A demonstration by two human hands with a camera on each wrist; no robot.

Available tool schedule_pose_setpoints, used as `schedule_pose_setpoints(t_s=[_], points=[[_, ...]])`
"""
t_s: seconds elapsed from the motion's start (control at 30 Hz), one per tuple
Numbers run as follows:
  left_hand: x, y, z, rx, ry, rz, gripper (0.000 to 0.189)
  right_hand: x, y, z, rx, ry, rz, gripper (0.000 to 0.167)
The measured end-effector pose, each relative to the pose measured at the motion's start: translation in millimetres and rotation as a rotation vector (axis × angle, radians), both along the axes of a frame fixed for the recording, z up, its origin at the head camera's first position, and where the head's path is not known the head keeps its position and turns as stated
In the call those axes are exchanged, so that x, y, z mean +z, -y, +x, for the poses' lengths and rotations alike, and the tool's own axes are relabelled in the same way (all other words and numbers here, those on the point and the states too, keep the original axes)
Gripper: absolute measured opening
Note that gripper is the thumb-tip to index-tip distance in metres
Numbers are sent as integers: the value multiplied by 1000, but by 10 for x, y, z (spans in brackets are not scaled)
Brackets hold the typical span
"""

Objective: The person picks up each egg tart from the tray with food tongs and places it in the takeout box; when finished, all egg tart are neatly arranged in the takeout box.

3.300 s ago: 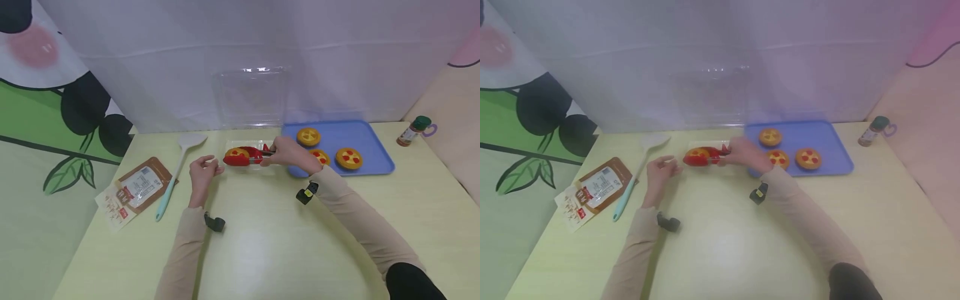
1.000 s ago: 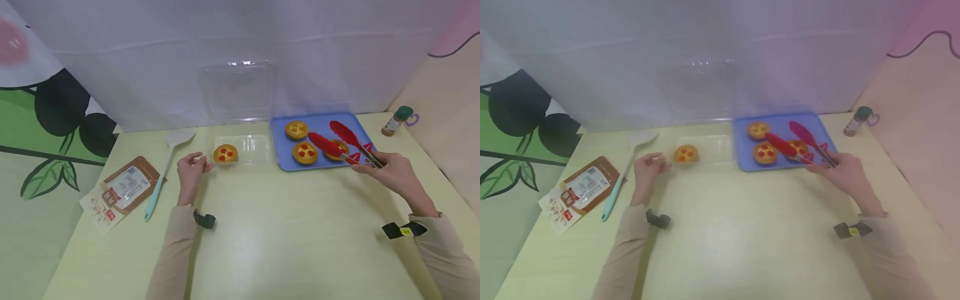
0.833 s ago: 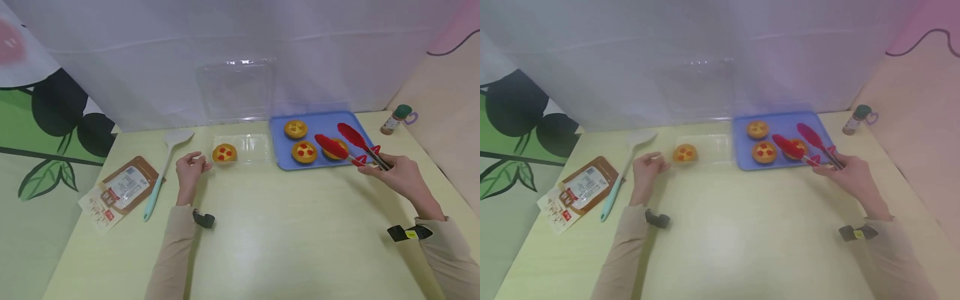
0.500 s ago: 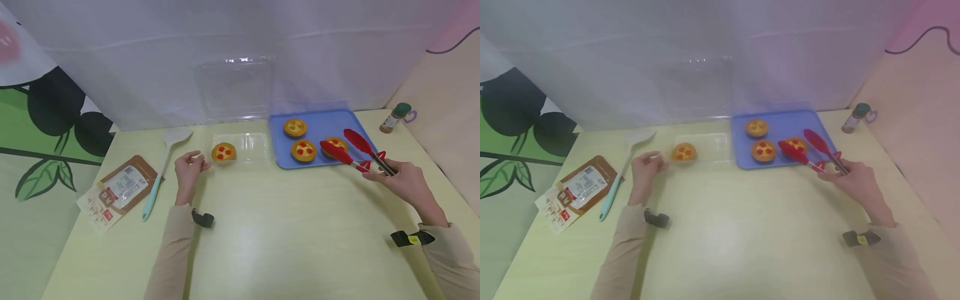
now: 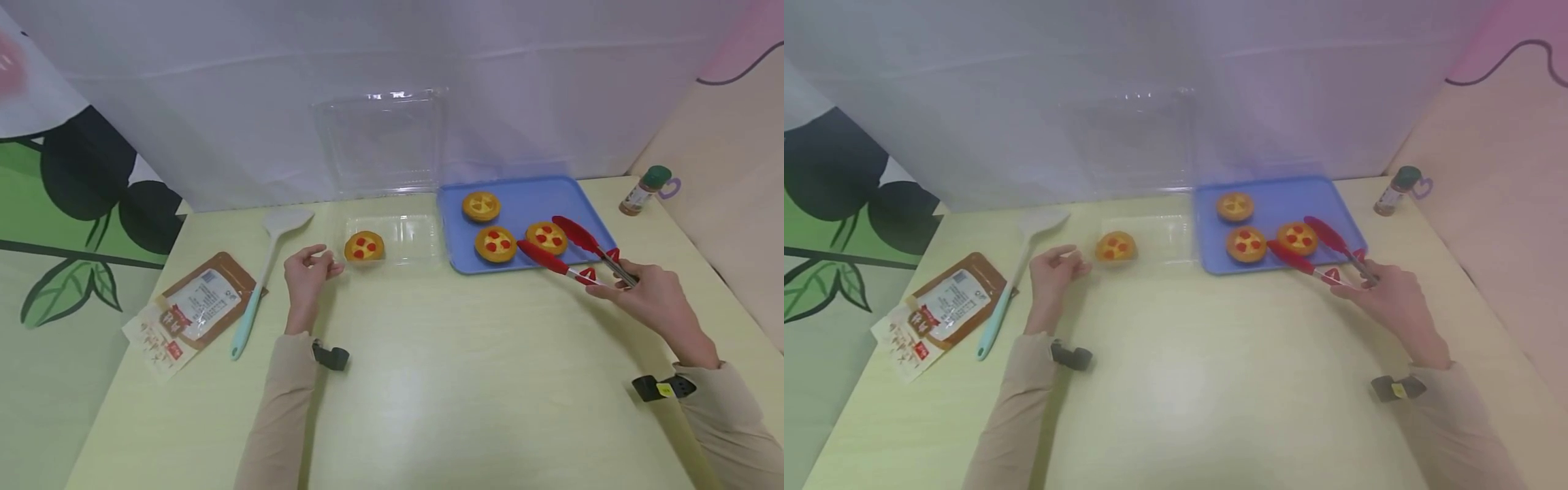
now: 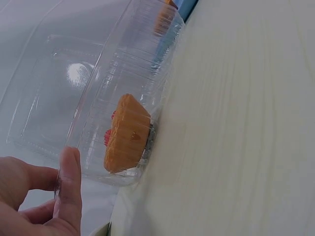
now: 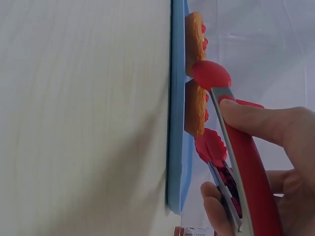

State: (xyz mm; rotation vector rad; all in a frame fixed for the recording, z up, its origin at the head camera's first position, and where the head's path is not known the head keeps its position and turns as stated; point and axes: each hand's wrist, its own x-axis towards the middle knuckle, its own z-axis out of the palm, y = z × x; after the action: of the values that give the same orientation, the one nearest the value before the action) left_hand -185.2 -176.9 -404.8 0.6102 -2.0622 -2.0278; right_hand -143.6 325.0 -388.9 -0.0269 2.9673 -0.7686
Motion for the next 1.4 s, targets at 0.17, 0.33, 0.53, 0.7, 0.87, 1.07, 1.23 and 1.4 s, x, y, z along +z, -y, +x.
schedule_pose_setpoints(t_s=[0.17,0.33,0.53,0.7,0.87,1.07,1.23,1.4], points=[[-7,-2,-2,-2,12,-8,32,8,12,-2,18,-18,35,85],[-6,0,-1,0,6,-1,33,-9,21,-20,31,-35,41,79],[-2,-4,4,3,11,-13,32,-10,40,-26,19,-62,48,74],[3,-6,8,3,4,-10,32,36,47,-7,16,-53,32,73],[14,-14,16,-8,-10,-7,32,74,35,-14,3,-38,-21,76],[28,-18,20,-13,-5,-1,33,132,90,-38,-27,-75,-83,77],[23,-19,22,-14,-11,-2,33,212,232,-45,-17,-59,-145,76],[30,-25,32,-13,-8,1,34,306,452,-94,52,-33,-172,74]])
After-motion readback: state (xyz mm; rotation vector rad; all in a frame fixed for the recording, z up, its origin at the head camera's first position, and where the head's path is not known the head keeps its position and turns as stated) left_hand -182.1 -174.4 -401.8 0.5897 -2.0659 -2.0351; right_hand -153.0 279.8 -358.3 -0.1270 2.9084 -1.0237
